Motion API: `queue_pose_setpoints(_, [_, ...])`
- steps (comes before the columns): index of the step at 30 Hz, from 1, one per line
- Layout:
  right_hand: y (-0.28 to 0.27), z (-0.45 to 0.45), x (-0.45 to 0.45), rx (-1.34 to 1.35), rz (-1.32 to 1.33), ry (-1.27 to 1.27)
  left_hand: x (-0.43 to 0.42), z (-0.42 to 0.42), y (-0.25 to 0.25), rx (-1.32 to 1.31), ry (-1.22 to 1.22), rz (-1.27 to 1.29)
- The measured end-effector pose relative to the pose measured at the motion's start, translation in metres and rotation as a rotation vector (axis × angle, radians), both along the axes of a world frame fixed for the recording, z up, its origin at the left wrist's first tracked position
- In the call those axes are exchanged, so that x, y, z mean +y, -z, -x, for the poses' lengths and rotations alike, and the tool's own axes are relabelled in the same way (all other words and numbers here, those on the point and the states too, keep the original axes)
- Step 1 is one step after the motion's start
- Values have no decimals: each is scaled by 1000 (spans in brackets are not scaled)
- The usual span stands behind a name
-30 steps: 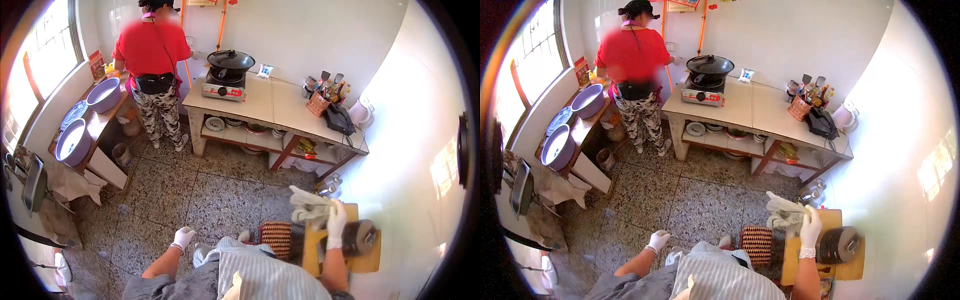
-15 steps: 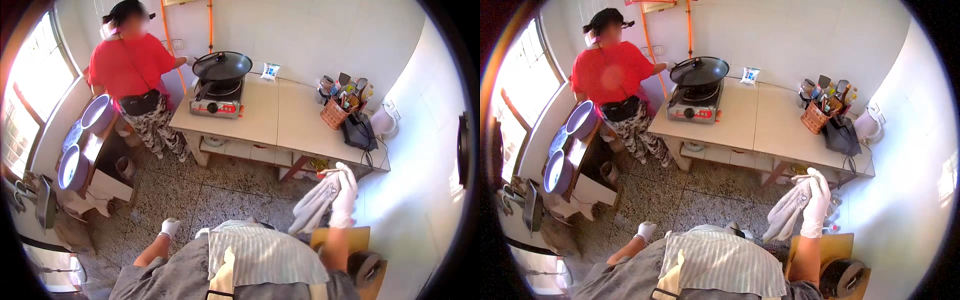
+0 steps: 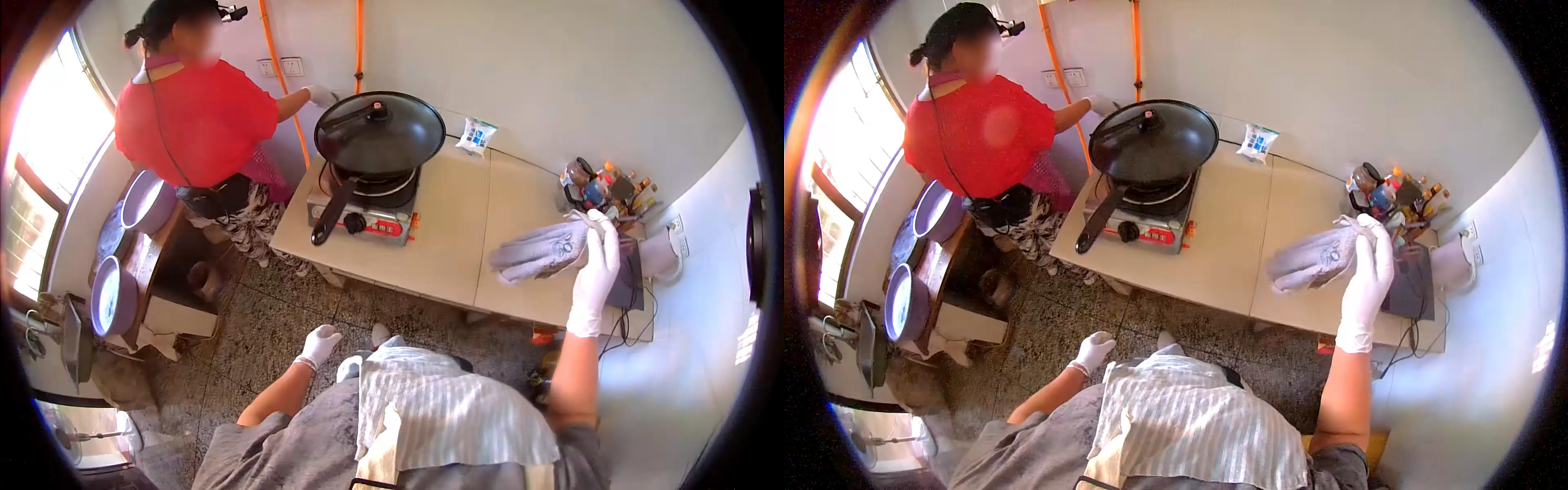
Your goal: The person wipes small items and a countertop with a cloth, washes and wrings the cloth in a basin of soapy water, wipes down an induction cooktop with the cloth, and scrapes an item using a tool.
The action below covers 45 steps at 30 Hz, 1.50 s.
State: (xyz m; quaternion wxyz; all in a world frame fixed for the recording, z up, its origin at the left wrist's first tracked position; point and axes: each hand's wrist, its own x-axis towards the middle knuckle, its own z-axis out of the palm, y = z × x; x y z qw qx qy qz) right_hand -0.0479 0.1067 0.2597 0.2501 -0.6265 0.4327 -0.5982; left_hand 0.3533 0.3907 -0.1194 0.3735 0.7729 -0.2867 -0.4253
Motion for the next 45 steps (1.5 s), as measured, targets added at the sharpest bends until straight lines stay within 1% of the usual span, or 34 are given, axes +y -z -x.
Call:
queue_pose_setpoints(1, [7,-8,-19,80,-28,-4,-11,-14,9,35,-42,-26])
queue_pose_setpoints(2, [20,-13,-40,166,-60,-11,-18,-31,43,28,-91,-29])
queue_pose_setpoints(4, [55,-19,-83,431,-119,-67,-33,-50,42,-23,-113,-127])
queue_pose_setpoints(6, [90,-37,-109,664,-157,-56,-39,-56,41,27,-205,-118])
queue_pose_setpoints(7, [77,-60,-104,785,-462,-91,-37,-58,43,2,-195,-116])
queue_pose_setpoints(8, [95,-74,-109,889,-364,-112,-36,-62,45,-30,-183,-110])
queue_pose_setpoints(10, [119,-103,-115,1053,-272,-294,-29,-69,44,-56,-187,-185])
queue_pose_setpoints(11, [116,-127,-112,1117,-278,-459,-25,-68,40,-16,-251,-186])
queue_pose_setpoints(12, [132,-143,-117,1158,-323,-489,-14,-77,62,-73,-173,-201])
queue_pose_setpoints(13, [158,-157,-124,1200,-364,-523,-11,-74,50,-70,-221,-216])
queue_pose_setpoints(16, [231,-194,-131,1205,-212,-536,15,-68,33,-46,-344,-242])
queue_pose_setpoints(17, [244,-204,-137,1197,-185,-557,34,-64,60,-34,-462,-145])
queue_pose_setpoints(18, [254,-214,-140,1147,-179,-573,36,-55,20,34,-475,-226])
queue_pose_setpoints(19, [261,-222,-142,1092,-177,-586,55,-57,32,-21,-360,-218])
queue_pose_setpoints(20, [263,-227,-143,1072,-159,-599,65,-50,27,61,-436,-294])
queue_pose_setpoints(21, [263,-230,-144,1111,-179,-575,68,-42,13,-9,-450,-415])
queue_pose_setpoints(22, [265,-230,-145,1151,-204,-547,82,-39,21,70,-502,-417])
queue_pose_setpoints(23, [272,-226,-152,1200,-221,-590,80,-30,-7,-16,-482,-434])
queue_pose_setpoints(24, [274,-226,-153,1187,-213,-590,88,-23,5,66,-621,-355])
queue_pose_setpoints(26, [273,-218,-154,1308,-51,-548,58,-13,-58,35,-517,-542])
queue_pose_setpoints(28, [242,-219,-150,1309,-117,-580,62,-7,-38,73,-604,-381])
queue_pose_setpoints(29, [226,-216,-148,1319,-196,-606,62,-12,-23,135,-558,-415])
queue_pose_setpoints(30, [214,-208,-146,1310,-226,-564,62,-19,2,36,-535,-466])
queue_pose_setpoints(32, [198,-189,-150,1133,-224,-670,53,-46,67,43,-534,-392])
queue_pose_setpoints(33, [195,-173,-151,1128,-275,-605,41,-61,76,-62,-293,-363])
queue_pose_setpoints(34, [195,-156,-149,1040,-218,-530,29,-67,75,-162,-60,-331])
queue_pose_setpoints(35, [194,-139,-149,957,-151,-462,13,-69,74,-99,-57,-295])
queue_pose_setpoints(36, [191,-117,-151,953,-186,-421,-4,-71,70,-35,-54,-261])
queue_pose_setpoints(38, [184,-67,-151,799,-297,-329,-38,-75,57,-80,41,-303])
queue_pose_setpoints(39, [195,-41,-152,895,-374,-197,-57,-75,53,-105,97,-318])
queue_pose_setpoints(40, [192,-14,-152,890,-409,-151,-76,-73,48,-124,158,-328])
queue_pose_setpoints(42, [186,43,-141,653,-585,-91,-110,-70,42,-157,276,-353])
queue_pose_setpoints(43, [196,72,-126,640,-637,-43,-125,-67,38,-168,330,-368])
queue_pose_setpoints(45, [228,119,-111,692,-543,240,-158,-60,40,-188,416,-370])
